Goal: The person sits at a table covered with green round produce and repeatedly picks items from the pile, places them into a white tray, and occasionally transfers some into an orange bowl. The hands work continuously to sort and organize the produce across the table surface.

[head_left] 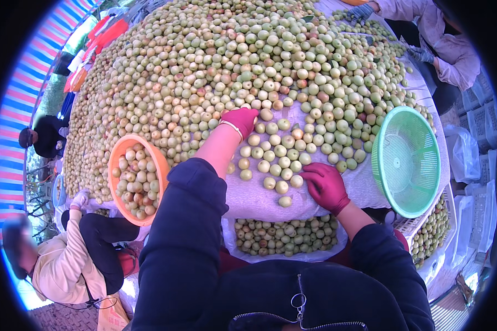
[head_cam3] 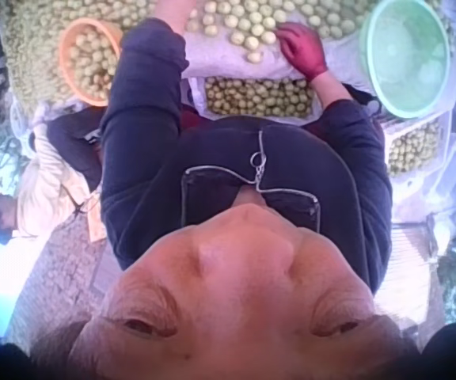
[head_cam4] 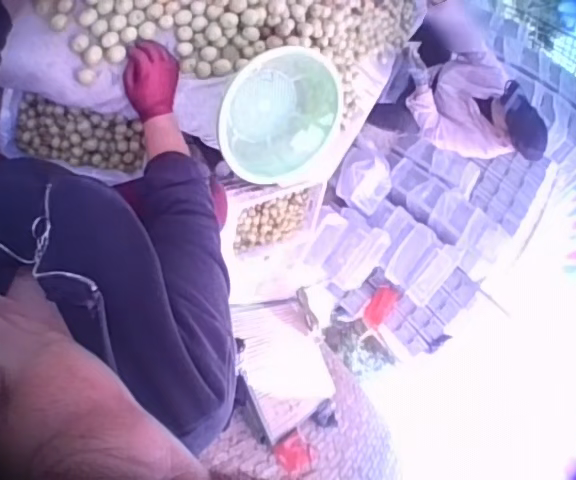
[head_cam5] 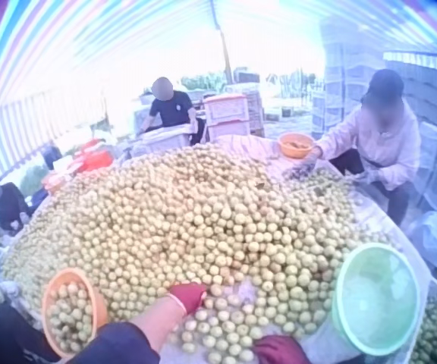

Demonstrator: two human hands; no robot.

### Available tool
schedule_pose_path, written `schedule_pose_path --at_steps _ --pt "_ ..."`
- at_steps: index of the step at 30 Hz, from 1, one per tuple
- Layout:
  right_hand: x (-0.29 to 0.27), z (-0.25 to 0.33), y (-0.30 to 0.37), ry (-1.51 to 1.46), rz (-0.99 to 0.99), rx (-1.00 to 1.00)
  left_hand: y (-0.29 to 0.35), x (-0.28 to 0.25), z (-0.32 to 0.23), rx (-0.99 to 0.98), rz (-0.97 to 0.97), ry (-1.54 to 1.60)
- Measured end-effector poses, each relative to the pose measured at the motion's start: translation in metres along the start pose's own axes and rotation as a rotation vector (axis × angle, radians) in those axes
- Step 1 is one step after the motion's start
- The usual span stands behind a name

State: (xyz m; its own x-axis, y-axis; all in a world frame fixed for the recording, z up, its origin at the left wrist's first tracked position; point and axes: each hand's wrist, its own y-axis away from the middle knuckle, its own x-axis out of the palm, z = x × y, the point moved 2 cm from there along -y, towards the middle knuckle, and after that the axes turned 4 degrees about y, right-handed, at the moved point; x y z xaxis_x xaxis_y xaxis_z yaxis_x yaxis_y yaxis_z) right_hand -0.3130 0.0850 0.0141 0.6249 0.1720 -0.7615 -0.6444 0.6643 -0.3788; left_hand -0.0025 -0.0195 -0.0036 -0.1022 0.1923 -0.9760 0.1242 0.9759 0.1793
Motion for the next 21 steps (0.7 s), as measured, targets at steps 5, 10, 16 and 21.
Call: schedule_pose_path --at_steps 5,10,16,21 --pt "-0.009 -0.001 -0.004 -0.011 0.02 0.003 0.008 -0.02 -0.005 -0.062 -0.029 0.092" --pt "-0.004 -0.003 -0.005 -0.029 0.064 0.035 -0.012 -0.037 0.024 -0.112 -0.191 0.417" --pt "-0.005 0.001 -0.007 -0.003 0.075 0.032 -0.08 -0.037 0.018 -0.209 -0.553 0.423" --pt "-0.002 -0.001 -0.007 -0.01 0.057 0.031 -0.067 -0.029 -0.005 -0.116 -0.221 0.536"
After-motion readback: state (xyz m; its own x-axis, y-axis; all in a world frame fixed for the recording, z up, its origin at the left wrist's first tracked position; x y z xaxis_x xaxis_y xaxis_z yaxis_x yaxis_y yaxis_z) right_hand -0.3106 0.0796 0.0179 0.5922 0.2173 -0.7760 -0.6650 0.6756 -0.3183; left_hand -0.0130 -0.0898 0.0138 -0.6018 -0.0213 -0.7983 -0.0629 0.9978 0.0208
